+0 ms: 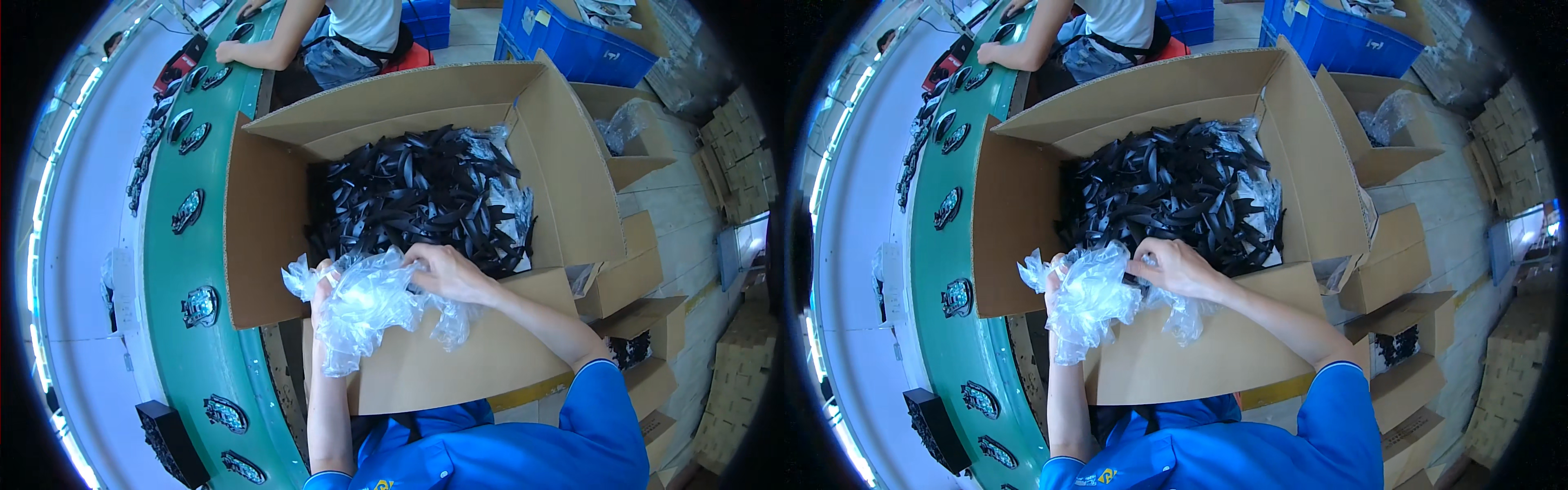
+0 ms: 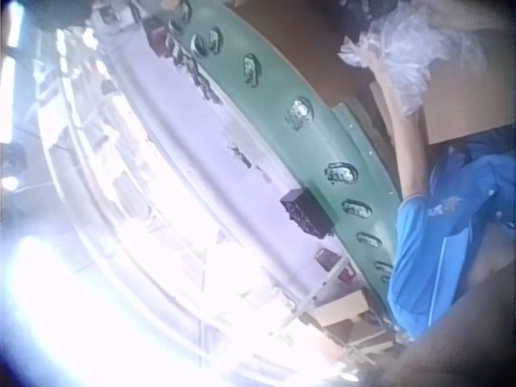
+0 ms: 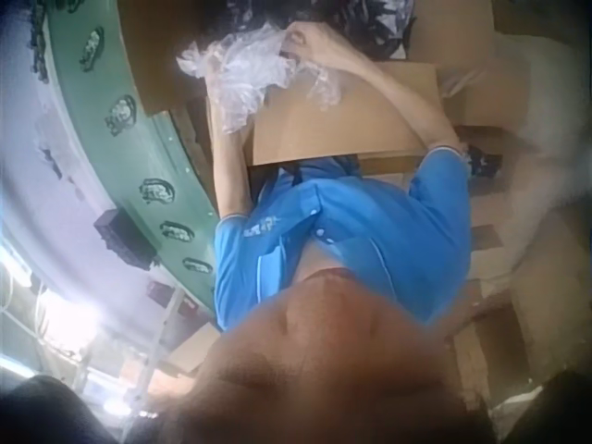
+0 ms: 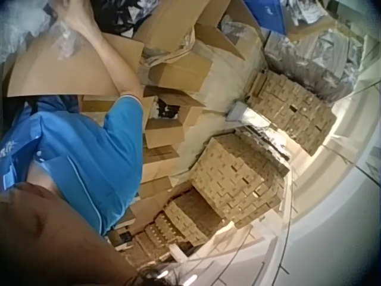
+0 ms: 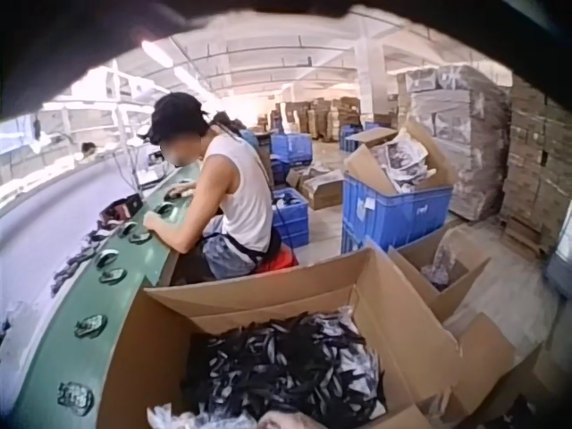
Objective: The person assembles small electronic devices at a workstation. They pick up a device shell, insert a black plastic component, and place the assembled unit on a green conveyor belt. Later, they reach into a cardboard box and handle multiple black plastic parts wrapped in clear plastic bags.
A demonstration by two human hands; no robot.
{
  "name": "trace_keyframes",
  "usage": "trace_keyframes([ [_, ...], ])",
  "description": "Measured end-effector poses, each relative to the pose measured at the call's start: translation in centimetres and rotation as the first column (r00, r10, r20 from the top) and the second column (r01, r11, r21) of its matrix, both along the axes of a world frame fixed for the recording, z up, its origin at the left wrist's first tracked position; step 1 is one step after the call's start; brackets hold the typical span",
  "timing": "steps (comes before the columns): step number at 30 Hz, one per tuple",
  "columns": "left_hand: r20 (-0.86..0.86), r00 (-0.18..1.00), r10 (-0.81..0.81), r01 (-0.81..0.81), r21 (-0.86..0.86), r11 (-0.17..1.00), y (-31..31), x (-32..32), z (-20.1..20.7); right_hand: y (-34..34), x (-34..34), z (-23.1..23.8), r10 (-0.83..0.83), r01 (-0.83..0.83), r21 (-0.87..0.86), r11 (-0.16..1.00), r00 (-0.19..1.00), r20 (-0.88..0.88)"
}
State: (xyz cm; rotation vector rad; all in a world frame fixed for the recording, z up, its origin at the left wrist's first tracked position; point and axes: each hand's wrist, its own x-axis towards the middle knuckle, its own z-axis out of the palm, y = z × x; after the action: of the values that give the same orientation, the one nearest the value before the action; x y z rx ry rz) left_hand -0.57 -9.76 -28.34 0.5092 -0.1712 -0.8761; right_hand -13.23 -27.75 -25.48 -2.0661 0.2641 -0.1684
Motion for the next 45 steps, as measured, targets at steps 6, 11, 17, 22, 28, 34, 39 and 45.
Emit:
trace_keyframes([
  [6,-0.086,0.996,0.021,0.011,0.349,0.937,0.0,-0.4,1.7,-0.1,0.5,-1.0,0.053,-0.06,0.265,0.962,0.998,0.032],
  [11,0.461,0.887,0.003,-0.237,0.45,0.861,-0.1,-0.2,3.2,-2.3,0.3,-1.0,0.135,-0.132,0.538,0.832,0.99,0.035],
  [17,0.771,0.616,-0.161,-0.505,0.543,0.671,-0.2,0.8,5.1,-4.4,-0.5,1.2,0.22,-0.182,0.438,0.88,0.975,-0.037],
  [22,0.709,0.7,-0.083,-0.357,0.449,0.82,-1.5,0.6,5.3,-4.6,-0.6,1.6,0.237,-0.14,0.643,0.753,0.969,-0.066],
  [28,0.714,0.666,-0.217,-0.153,0.415,0.897,-2.3,-0.4,4.3,-3.6,-0.6,0.7,0.247,-0.142,0.703,0.697,0.968,-0.049],
  [34,0.692,0.71,-0.132,-0.412,0.56,0.718,-1.9,0.1,4.1,-3.6,-0.5,0.7,0.257,-0.155,0.694,0.703,0.965,-0.044],
  [39,0.659,0.744,0.114,-0.484,0.412,0.772,-1.4,2.2,3.0,-3.1,-0.5,0.2,0.008,-0.041,0.258,0.965,0.992,0.126],
  [45,0.514,0.851,0.106,-0.333,0.372,0.867,-0.7,1.6,4.4,-3.7,-0.9,-0.2,0.154,0.302,-0.672,0.677,0.834,0.53],
])
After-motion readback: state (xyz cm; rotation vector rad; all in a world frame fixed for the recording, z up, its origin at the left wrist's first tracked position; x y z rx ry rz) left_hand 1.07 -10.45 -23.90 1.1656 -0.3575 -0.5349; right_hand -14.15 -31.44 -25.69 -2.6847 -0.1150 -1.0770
